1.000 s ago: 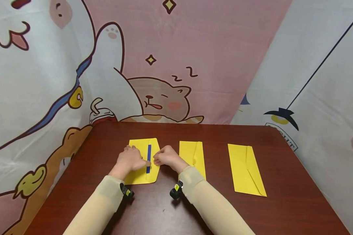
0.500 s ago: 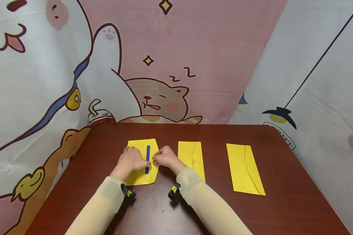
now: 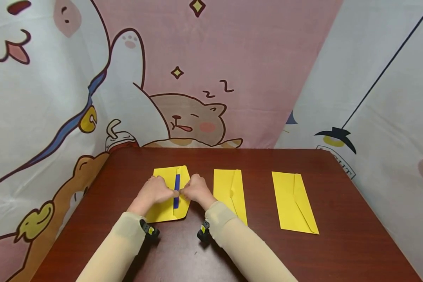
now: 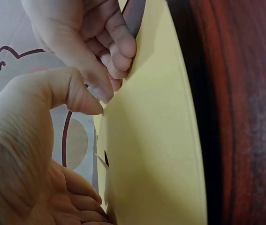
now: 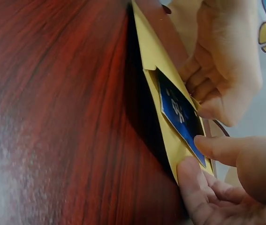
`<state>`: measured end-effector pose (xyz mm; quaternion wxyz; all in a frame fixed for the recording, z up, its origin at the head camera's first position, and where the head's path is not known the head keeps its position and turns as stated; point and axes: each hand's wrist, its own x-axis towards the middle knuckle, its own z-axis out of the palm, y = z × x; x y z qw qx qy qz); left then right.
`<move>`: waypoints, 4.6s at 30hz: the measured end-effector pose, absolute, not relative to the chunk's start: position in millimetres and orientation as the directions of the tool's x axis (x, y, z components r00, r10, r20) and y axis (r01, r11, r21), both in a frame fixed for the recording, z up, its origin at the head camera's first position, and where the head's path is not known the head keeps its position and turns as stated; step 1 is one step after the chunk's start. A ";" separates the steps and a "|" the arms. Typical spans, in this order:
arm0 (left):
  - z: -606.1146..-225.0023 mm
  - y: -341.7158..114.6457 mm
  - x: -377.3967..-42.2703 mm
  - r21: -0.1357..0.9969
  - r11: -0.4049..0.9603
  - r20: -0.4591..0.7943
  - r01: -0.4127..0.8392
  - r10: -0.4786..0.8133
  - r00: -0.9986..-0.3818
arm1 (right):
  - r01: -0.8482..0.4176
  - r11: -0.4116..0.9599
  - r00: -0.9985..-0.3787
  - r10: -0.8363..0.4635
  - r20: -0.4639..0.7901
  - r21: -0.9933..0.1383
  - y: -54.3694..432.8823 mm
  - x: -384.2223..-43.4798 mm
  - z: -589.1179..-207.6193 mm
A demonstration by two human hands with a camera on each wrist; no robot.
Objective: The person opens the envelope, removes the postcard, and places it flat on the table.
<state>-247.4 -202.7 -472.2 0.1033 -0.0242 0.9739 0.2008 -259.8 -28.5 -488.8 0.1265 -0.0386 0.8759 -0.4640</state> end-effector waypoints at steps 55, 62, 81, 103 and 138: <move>-479.1 -200.3 -249.9 0.310 0.951 -0.167 -0.022 0.032 -0.985 | 0.131 0.745 -0.973 -0.028 -0.227 -0.654 -27.2 -266.2 -473.4; -479.1 -199.4 -250.9 0.303 0.953 -0.170 -0.011 0.043 -0.985 | 0.128 0.731 -0.975 -0.033 -0.222 -0.670 -23.4 -269.9 -471.6; -480.3 -197.3 -250.5 0.279 0.960 -0.183 -0.006 0.047 -0.982 | 0.260 0.429 -0.926 -0.142 -0.349 -0.865 6.0 -274.2 -478.7; -480.1 -194.8 -249.7 0.276 0.961 -0.201 -0.032 0.025 -0.979 | 0.361 0.250 -0.884 -0.215 -0.415 -0.898 30.3 -276.0 -485.4; -479.9 -196.8 -249.0 0.284 0.958 -0.190 -0.025 0.031 -0.981 | 0.416 0.081 -0.885 -0.193 -0.424 -0.906 85.2 -278.7 -485.4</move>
